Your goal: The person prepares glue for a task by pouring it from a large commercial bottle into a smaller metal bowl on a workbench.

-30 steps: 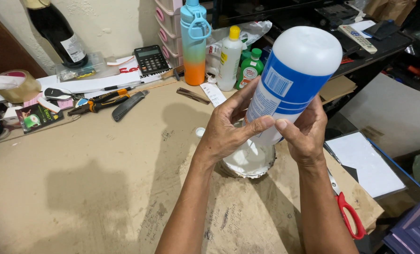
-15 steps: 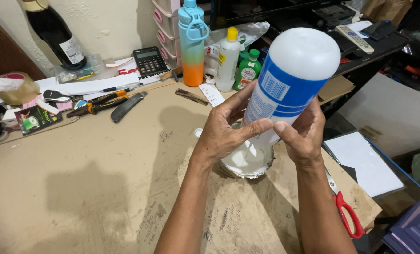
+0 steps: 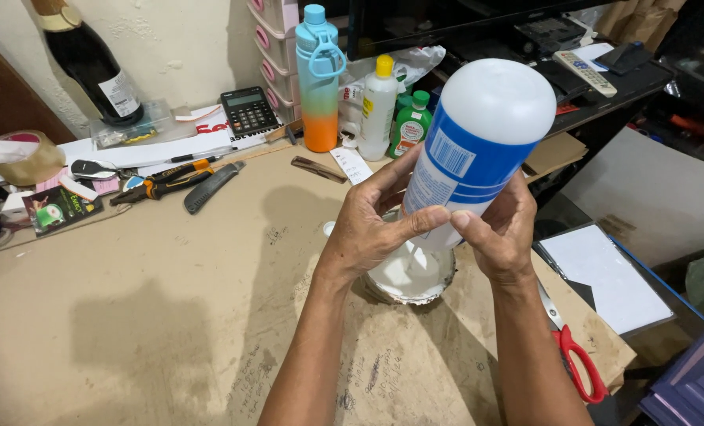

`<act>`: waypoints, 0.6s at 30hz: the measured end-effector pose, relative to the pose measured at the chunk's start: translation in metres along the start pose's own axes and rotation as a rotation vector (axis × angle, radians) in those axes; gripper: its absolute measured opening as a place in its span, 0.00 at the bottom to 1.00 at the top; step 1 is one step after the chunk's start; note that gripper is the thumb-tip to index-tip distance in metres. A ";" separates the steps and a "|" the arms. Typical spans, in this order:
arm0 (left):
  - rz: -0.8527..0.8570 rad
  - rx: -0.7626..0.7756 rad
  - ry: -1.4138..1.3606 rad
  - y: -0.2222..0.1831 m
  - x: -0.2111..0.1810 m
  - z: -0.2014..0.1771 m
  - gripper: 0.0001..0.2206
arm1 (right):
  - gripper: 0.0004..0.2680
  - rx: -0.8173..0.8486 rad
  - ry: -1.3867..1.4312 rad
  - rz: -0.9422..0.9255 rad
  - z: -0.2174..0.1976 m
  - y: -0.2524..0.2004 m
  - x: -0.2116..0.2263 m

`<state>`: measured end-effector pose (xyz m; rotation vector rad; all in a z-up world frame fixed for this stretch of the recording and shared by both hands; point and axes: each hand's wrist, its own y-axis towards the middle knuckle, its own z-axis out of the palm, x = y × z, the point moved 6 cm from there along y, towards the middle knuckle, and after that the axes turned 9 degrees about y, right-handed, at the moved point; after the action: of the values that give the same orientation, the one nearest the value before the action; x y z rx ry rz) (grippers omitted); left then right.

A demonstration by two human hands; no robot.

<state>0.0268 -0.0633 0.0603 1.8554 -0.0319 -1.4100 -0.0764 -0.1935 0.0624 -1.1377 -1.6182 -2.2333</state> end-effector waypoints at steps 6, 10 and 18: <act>-0.023 -0.023 0.005 0.001 -0.001 -0.001 0.38 | 0.29 0.000 0.011 0.013 0.004 0.001 -0.001; -0.030 -0.028 0.014 0.002 0.003 -0.002 0.38 | 0.28 -0.002 0.012 0.020 0.006 0.001 -0.001; -0.027 -0.042 -0.001 0.001 -0.002 -0.001 0.38 | 0.28 -0.011 0.019 0.003 0.003 0.000 -0.003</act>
<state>0.0277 -0.0624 0.0623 1.8271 0.0225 -1.4196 -0.0724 -0.1914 0.0608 -1.1173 -1.5979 -2.2470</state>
